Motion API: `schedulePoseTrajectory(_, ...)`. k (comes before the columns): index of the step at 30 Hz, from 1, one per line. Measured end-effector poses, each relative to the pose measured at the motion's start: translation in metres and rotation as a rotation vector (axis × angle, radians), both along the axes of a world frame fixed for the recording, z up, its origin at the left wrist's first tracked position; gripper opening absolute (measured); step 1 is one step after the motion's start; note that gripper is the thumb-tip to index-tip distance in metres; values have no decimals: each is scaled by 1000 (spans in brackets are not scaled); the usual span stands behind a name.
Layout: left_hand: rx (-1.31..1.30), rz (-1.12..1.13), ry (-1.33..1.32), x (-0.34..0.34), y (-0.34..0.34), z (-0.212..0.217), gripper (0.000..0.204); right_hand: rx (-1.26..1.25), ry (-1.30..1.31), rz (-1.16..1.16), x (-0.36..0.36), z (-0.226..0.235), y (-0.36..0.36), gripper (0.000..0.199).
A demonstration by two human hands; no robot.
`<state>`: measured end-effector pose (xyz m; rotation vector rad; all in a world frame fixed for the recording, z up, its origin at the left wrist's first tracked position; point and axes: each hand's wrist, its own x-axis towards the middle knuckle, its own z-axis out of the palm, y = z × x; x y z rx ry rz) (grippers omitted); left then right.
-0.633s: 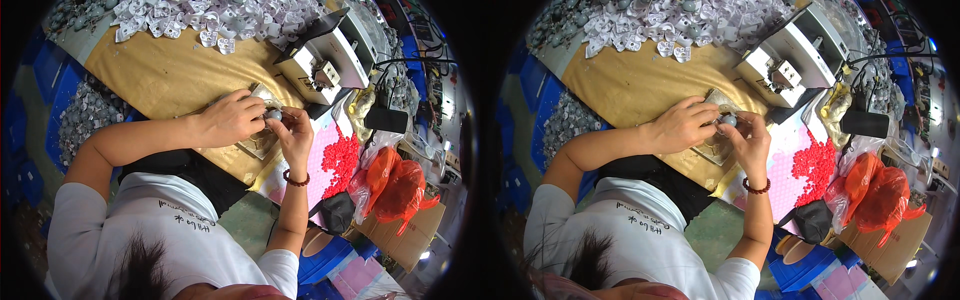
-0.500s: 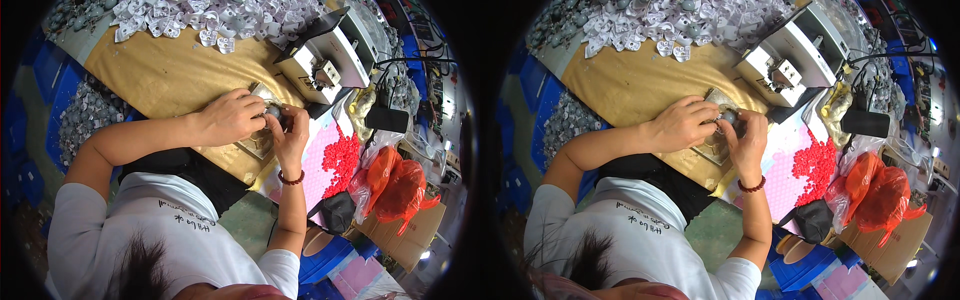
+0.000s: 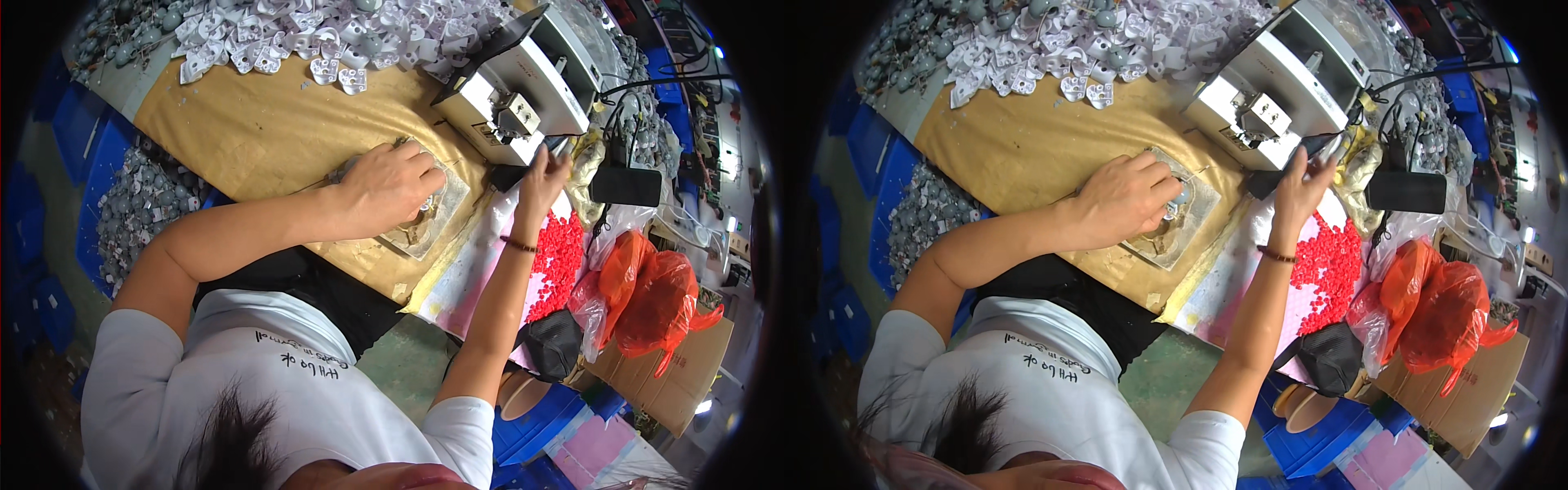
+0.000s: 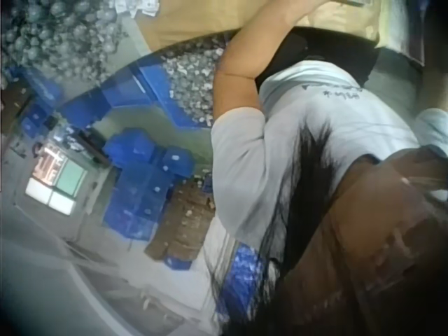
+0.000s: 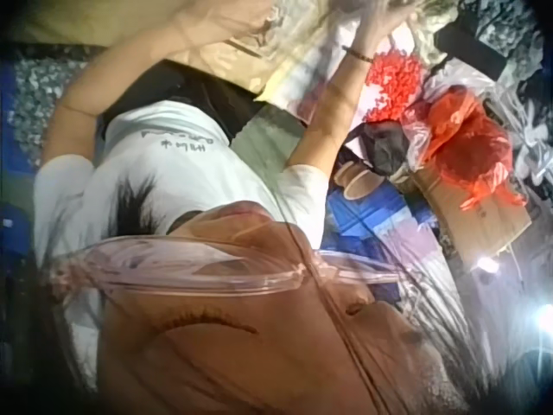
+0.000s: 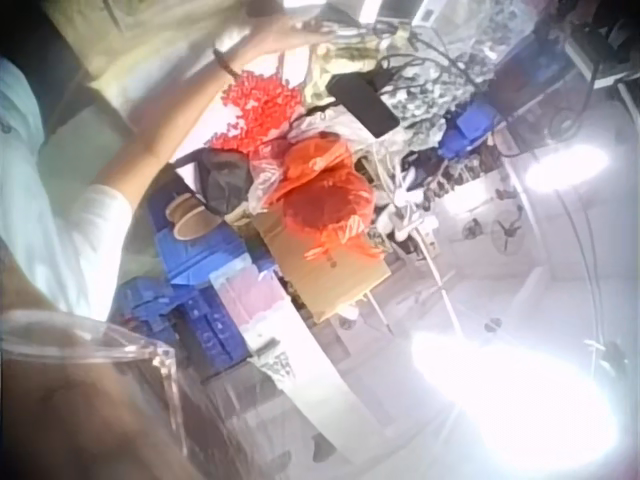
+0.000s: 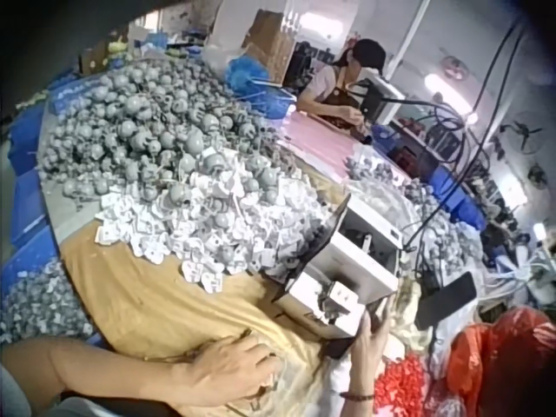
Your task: Assembling small plastic components at a factory workbench using a handheld electric tool.
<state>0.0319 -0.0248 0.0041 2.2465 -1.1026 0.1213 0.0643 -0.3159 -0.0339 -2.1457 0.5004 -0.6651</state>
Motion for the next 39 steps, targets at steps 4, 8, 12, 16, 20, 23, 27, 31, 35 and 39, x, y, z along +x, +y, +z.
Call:
schedulePoseTrajectory(4,-32,-3,5,-1,-1,0,27,477,-79,73,9,5,-5,56)
schedulePoseTrajectory(8,-37,13,7,2,-1,-7,27,176,-574,-55,-15,62,40,47)
schedulePoseTrajectory(12,-71,11,40,2,2,-6,32,471,-840,470,-11,143,82,63)
schedulePoseTrajectory(16,-52,21,40,0,-3,-8,32,412,-713,538,19,153,88,69)
schedulePoseTrajectory(20,-36,0,39,1,0,-5,29,387,-597,456,53,137,91,39)
schedulePoseTrajectory(23,-45,-1,58,1,1,-6,28,494,-461,480,51,134,96,30)
schedulePoseTrajectory(27,-74,29,61,1,0,-8,29,597,-387,528,12,129,112,73)
schedulePoseTrajectory(31,-126,-5,-15,3,3,-10,31,557,-382,561,-32,126,131,71)
schedulePoseTrajectory(35,-122,18,78,1,-1,-9,30,520,-406,563,-47,117,141,75)
schedulePoseTrajectory(39,-142,30,65,0,-1,-8,29,586,-409,569,-53,113,141,85)
